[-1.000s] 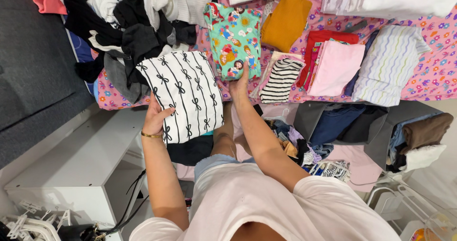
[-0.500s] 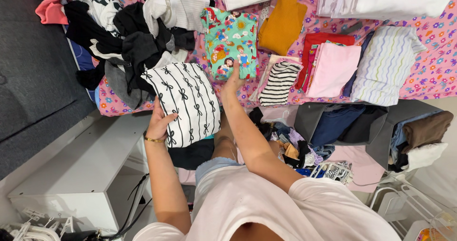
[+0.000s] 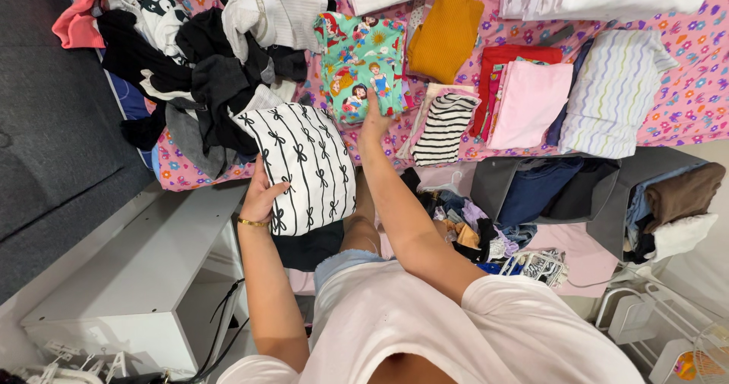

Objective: The person sorts clothing items by picking up garments from a bed and placing them into organized piles or containers.

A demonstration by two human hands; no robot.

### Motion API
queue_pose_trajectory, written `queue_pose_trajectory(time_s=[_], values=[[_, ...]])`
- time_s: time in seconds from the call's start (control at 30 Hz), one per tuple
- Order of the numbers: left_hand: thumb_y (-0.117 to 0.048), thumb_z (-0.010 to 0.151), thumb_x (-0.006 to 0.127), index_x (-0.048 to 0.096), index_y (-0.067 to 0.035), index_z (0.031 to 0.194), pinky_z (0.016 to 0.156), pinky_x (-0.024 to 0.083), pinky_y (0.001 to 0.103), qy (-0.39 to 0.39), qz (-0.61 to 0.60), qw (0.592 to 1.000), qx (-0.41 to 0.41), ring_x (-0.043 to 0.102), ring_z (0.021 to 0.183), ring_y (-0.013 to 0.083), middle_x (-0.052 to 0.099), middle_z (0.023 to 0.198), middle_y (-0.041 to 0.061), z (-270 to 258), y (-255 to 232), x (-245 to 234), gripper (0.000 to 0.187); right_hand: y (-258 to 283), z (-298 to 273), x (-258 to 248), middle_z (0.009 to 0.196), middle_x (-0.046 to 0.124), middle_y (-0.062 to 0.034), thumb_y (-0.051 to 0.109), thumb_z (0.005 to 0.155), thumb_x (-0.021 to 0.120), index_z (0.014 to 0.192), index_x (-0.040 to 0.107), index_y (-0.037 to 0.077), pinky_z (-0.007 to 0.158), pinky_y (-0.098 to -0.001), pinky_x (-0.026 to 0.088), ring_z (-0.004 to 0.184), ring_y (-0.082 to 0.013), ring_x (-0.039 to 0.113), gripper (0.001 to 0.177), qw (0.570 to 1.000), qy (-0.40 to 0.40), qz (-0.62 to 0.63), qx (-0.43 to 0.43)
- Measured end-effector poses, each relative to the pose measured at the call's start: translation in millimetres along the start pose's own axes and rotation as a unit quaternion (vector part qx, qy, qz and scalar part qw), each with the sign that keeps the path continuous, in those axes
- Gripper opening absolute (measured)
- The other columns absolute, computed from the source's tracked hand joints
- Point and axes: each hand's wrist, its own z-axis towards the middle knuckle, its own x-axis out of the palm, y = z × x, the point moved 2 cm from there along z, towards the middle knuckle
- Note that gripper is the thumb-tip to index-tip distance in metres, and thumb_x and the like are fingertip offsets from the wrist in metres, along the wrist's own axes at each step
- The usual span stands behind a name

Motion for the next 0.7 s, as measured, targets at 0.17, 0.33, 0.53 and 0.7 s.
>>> queue_pose_trajectory(time_s=[0.17,0.33,0.53,0.7], values=[[0.014,0.078,0.063,0.014,-0.007,0.165,0.111,0.041,0.033,0.010,-0.023,1.000,-0.010,0.052,0.134,0.0188,0.049,0.152,0.012,21.6,18.1,-0.9,0.102,40.9,12.7,-4.8,0.123,0.067,-0.0104,0.029,0.081,0.075,0.126,0.063,0.006,0.094,-0.0473,0.054,0.111,-0.0289,0.064,0.052,0.980,-0.007,0.105,0.170],[0.012,0.077,0.066,0.013,-0.004,0.165,0.114,0.040,0.031,0.048,0.022,0.999,0.004,0.050,0.138,0.0184,0.046,0.156,0.011,75.2,38.8,7.1,0.104,141.9,-16.5,-2.9,0.120,0.070,-0.0067,0.040,0.078,0.066,0.126,0.063,0.013,0.094,-0.0480,0.054,0.109,-0.0277,0.067,0.055,0.946,0.106,0.152,0.266],[0.012,0.078,0.066,0.016,-0.004,0.166,0.117,0.038,0.031,0.131,0.005,0.988,0.077,0.048,0.140,0.0179,0.045,0.158,0.008,145.7,14.6,71.9,0.102,259.5,-58.7,-2.9,0.129,0.067,-0.0068,0.041,0.085,0.068,0.136,0.060,0.010,0.102,-0.0451,0.053,0.117,-0.0277,0.065,0.060,0.970,0.163,0.143,0.110],[0.012,0.080,0.067,0.018,-0.003,0.167,0.120,0.037,0.032,0.140,-0.064,0.980,0.126,0.047,0.143,0.0190,0.046,0.159,0.009,173.3,34.0,98.0,0.101,310.6,-62.5,-5.0,0.127,0.069,-0.0058,0.052,0.083,0.064,0.138,0.060,0.013,0.095,-0.0444,0.057,0.113,-0.0246,0.068,0.067,0.973,0.134,0.166,0.091]])
